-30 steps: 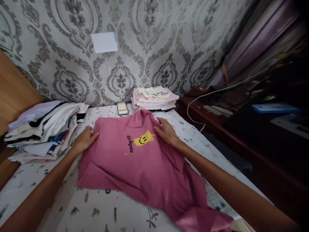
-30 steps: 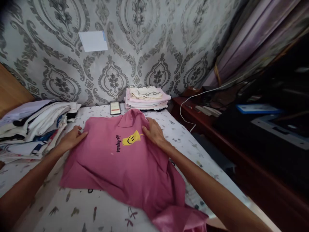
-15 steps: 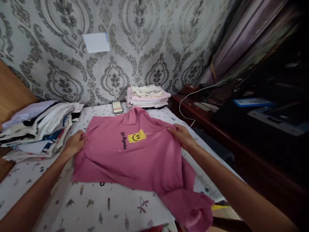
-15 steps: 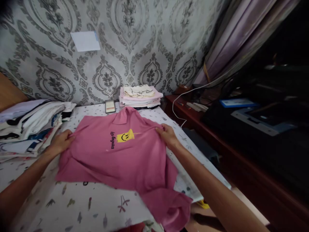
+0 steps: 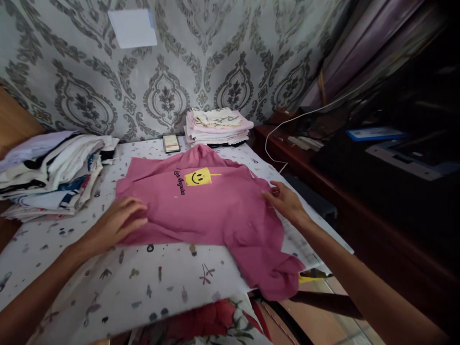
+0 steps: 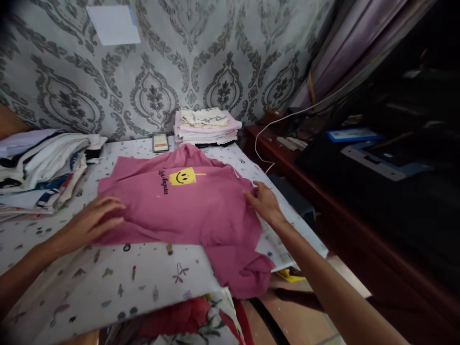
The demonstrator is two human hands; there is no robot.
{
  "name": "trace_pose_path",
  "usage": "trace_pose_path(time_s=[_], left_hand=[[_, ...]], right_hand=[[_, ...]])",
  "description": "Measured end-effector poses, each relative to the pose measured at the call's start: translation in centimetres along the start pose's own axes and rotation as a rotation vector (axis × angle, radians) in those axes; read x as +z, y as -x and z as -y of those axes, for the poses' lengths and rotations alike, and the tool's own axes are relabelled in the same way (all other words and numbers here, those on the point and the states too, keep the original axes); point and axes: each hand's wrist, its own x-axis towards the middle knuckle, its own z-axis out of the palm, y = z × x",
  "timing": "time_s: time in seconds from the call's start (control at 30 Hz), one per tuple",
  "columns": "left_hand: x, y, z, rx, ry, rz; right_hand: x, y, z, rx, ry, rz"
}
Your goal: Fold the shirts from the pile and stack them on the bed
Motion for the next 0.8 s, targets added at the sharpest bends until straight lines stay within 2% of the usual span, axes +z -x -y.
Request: trace_pose_path(time_s=[0.07,0.13,0.2,0.27,0.37,0.43,0.53,0.6,0.67,0.73,0.77,0.8], left_hand=[[0.4,1.0,-0.9,0.045,0.039,0.168],[0.8,1.8,-0.9,0.032,0.031,0.237],[0.6,2.3,-0.3,0.002,0.013,0.224],[-0.4,2.7,0.3,-0.024,0.006,0.182],[-2.8,3.4,0.5,-0.053,-0.032,0.132],[-3.9,4.0,0.1,-0.061,-0.065,0.132],[-3.5,5.0,-0.7,-0.055,-0.059,0.194],[-2.2,5.5,-0.8,-0.043,-0.032,0.243],[-0.9,5.9,-0.4,-0.033,-0.007,0.252],[0.1,6.2,0.3,-0.051,0.008,0.233],[0.4,6.3,0.7,-0.073,0.015,0.229],[0.6,6.4,1.1,-0.1,0.023,0.231]], right_hand=[[-0.3,-0.5,0.1,0.041,0.043,0.059],[-0.2,-1.7,0.9,0.053,0.11,0.084],[0.1,-3.1,2.0,0.043,0.176,0.08],[0.3,-4.2,3.1,-0.006,0.218,0.044],[0.4,-5.4,4.4,-0.087,0.229,-0.093],[0.5,-5.9,4.9,-0.076,0.217,-0.156],[0.9,-5.8,5.1,-0.032,0.195,-0.083],[0.9,-4.5,5.0,-0.032,0.163,-0.04],[0.4,-1.8,4.9,-0.114,0.139,-0.081],[-0.5,2.4,4.9,-0.303,0.141,-0.1],[-1.1,4.8,5.0,-0.43,0.141,-0.046],[-1.5,7.2,5.2,-0.54,0.132,0.071]])
